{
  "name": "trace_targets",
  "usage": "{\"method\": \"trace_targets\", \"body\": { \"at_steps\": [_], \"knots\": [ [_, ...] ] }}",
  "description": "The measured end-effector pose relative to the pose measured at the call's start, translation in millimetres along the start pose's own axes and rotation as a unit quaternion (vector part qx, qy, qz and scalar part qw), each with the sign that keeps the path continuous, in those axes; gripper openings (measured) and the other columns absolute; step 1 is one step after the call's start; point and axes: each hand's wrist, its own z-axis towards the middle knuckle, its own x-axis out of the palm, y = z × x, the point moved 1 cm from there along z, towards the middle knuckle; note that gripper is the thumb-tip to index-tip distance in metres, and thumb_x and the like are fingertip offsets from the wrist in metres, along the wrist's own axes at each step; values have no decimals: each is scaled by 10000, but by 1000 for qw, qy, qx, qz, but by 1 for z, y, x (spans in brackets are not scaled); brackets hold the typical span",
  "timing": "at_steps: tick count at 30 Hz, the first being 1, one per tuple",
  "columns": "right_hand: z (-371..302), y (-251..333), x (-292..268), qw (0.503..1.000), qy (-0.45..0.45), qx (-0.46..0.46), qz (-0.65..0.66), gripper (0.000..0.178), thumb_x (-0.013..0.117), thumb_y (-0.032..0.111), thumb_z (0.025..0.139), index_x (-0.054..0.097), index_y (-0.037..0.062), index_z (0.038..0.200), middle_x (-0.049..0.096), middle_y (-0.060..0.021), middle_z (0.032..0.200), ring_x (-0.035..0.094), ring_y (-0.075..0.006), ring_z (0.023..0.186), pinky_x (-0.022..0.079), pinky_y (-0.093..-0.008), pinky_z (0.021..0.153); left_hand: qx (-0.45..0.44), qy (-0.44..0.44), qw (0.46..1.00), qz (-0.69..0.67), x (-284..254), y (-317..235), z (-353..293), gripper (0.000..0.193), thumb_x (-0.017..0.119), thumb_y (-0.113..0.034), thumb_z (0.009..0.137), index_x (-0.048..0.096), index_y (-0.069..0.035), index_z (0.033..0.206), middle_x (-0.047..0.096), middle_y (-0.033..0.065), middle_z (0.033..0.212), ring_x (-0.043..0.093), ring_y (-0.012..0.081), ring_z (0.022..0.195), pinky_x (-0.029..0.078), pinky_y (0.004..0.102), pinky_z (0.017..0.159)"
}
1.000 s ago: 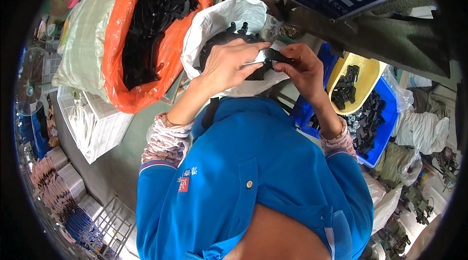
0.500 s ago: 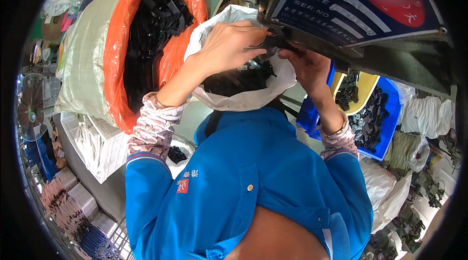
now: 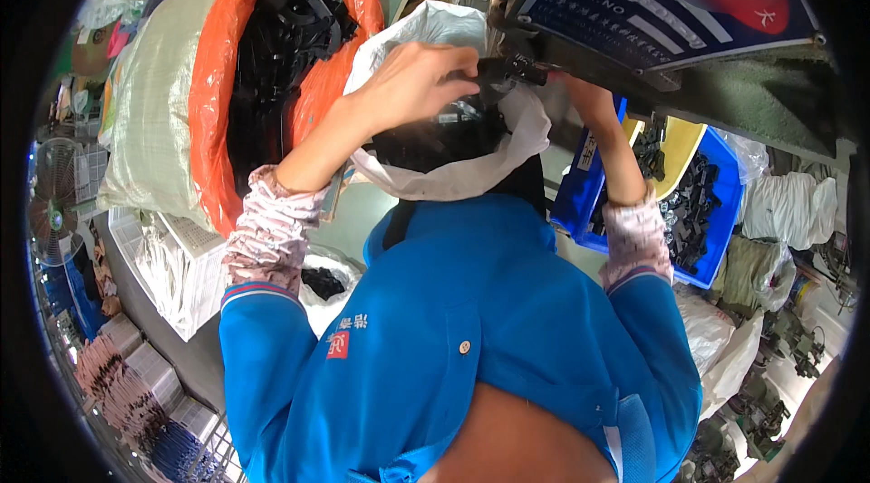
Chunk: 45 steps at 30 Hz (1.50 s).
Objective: The person repeatedly picks small black plastic components from a blue bin, joins them with a larger black part, and places the assembled unit into a white sack. The cycle continues throughout the clip with consistent hand movements and no visible change in the environment.
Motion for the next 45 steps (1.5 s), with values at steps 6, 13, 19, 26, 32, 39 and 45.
{"method": "trace_targets", "body": {
  "at_steps": [6, 13, 19, 26, 32, 39, 45],
  "knots": [
    [41, -58, 38, 968, -52, -118, -215, 250, 642, 63, 860, 657, 17, 1104, 687, -137, 1051, 656, -265, 915, 530, -384, 830, 20, -7, 1000, -17, 0, 4, 2, 194, 706, -137, 822, 635, -6, 947, 678, 172, 843, 645, 374, 777, 505, 410, 702],
    [41, -77, 51, 951, -64, -167, -253, 256, 630, 105, 857, 666, 41, 1102, 685, -136, 1062, 646, -299, 941, 509, -401, 863, -12, -2, 1000, -8, -1, 3, -5, 207, 740, -141, 813, 675, 8, 940, 700, 169, 948, 671, 339, 838, 524, 381, 732],
    [37, -114, 37, 937, -83, -208, -269, 263, 620, 141, 855, 674, 61, 1100, 683, -135, 1072, 638, -329, 963, 491, -415, 891, 41, -133, 990, 23, 28, -8, -16, 280, 742, -184, 802, 651, -51, 1031, 678, 140, 1065, 659, 307, 890, 526, 381, 732],
    [47, -145, 35, 895, -30, -198, -399, 238, 580, 148, 873, 678, 94, 1084, 686, -126, 1020, 656, -276, 914, 504, -390, 844, -88, -217, 965, 116, 29, 40, -132, 423, 707, -276, 832, 615, -118, 1213, 609, 164, 1260, 580, 342, 1133, 455, 447, 954],
    [44, -114, 26, 962, -8, 167, 217, 196, 587, 82, 915, 650, 47, 1097, 679, -89, 990, 669, -185, 829, 560, -327, 711, -362, -39, 897, 252, 4, 142, -292, 273, 682, -62, 767, 619, -65, 1033, 635, 177, 931, 584, 363, 905, 494, 447, 742],
    [-26, 54, 10, 886, -30, 69, 458, 112, 689, 49, 889, 702, -31, 966, 689, -107, 829, 631, -173, 684, 534, -306, 628, -337, -495, 797, -80, -53, 97, -269, 123, 695, -85, 899, 630, 10, 854, 676, 81, 887, 653, 147, 810, 558, 312, 757],
    [-22, 63, 23, 909, -51, -16, 414, 124, 698, 34, 883, 711, -14, 996, 692, -69, 839, 609, -121, 674, 505, -245, 616, -193, -555, 651, -480, -33, 69, -239, 48, 600, -26, 939, 578, 16, 946, 659, 173, 999, 679, 254, 948, 567, 423, 933]
  ]
}}
